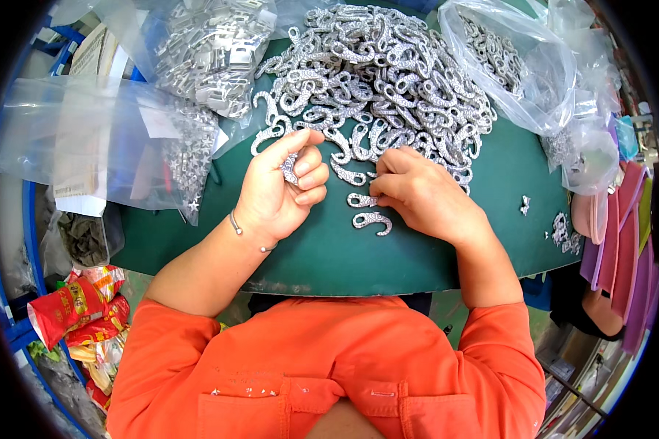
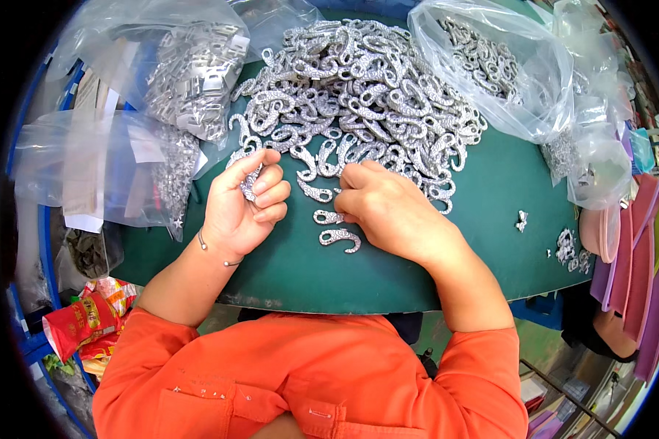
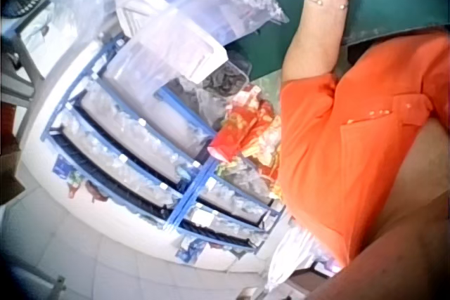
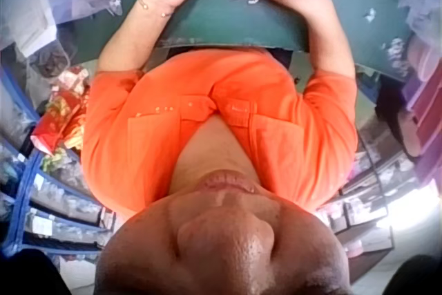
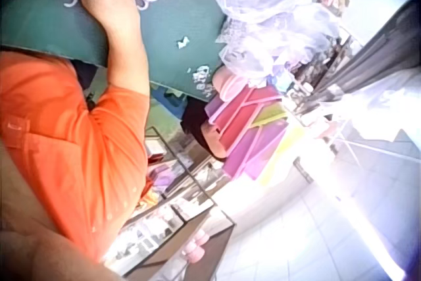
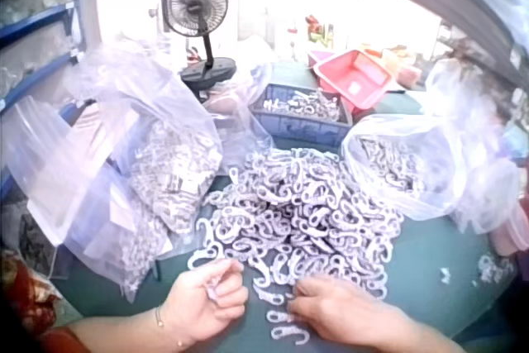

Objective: The person sits at a green table and sorts a large pile of silver-colored metal hooks. They pick up individual hooks from the pile, inspect them, and place them into a clear plastic bag. The process is repetitive, involving picking, inspecting, and bagging the hooks one by one.

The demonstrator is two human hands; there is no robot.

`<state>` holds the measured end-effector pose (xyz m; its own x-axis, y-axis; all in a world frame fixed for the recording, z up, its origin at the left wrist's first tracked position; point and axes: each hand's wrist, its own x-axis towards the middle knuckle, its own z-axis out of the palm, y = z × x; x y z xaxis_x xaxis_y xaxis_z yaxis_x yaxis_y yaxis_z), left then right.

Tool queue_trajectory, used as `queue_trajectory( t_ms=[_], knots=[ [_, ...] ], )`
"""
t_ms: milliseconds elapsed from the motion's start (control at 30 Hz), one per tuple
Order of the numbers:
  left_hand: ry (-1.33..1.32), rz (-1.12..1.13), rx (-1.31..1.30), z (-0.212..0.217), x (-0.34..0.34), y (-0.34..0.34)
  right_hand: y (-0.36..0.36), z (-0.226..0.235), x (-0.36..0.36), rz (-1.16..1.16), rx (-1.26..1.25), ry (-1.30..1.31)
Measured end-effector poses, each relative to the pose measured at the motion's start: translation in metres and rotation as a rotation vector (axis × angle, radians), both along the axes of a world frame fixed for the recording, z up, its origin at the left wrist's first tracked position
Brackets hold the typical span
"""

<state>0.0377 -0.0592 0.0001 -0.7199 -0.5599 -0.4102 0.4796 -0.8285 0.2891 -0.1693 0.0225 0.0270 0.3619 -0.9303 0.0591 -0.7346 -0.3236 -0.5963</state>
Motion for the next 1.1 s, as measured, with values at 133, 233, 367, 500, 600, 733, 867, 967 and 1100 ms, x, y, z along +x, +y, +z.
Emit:
queue_trajectory(
  t_ms=[133,233,367,500,600,733,867,967,1100],
  knots=[
    [-0.186,0.027,-0.186,0.007,-0.007,0.007,-0.002,-0.006,-0.003,-0.108,-0.003,-0.180],
    [-0.263,0.025,-0.470,0.005,-0.010,0.017,-0.003,0.007,-0.004,-0.378,0.342,-0.572],
    [-0.355,-0.086,-0.644,0.010,-0.014,0.028,0.001,0.003,0.009,-0.372,0.551,-0.960],
    [-0.274,-0.015,-0.532,0.003,-0.009,0.020,0.004,0.000,0.008,-0.169,0.275,-0.563],
    [-0.044,0.102,-0.318,-0.002,-0.004,0.007,0.011,-0.005,0.009,0.052,-0.010,-0.111],
    [0.033,0.141,-0.184,0.010,-0.005,0.001,0.012,-0.005,0.015,0.030,-0.013,-0.004],
    [0.140,0.126,-0.173,0.001,0.007,-0.004,0.002,-0.010,-0.003,-0.019,0.339,-0.510],
    [0.229,0.091,-0.213,0.002,0.007,-0.008,-0.005,-0.007,-0.012,-0.254,0.613,-0.983],
    [-0.495,-0.112,-0.712,0.016,0.001,-0.001,-0.003,-0.011,-0.003,-0.297,0.236,-0.574]
  ],
)
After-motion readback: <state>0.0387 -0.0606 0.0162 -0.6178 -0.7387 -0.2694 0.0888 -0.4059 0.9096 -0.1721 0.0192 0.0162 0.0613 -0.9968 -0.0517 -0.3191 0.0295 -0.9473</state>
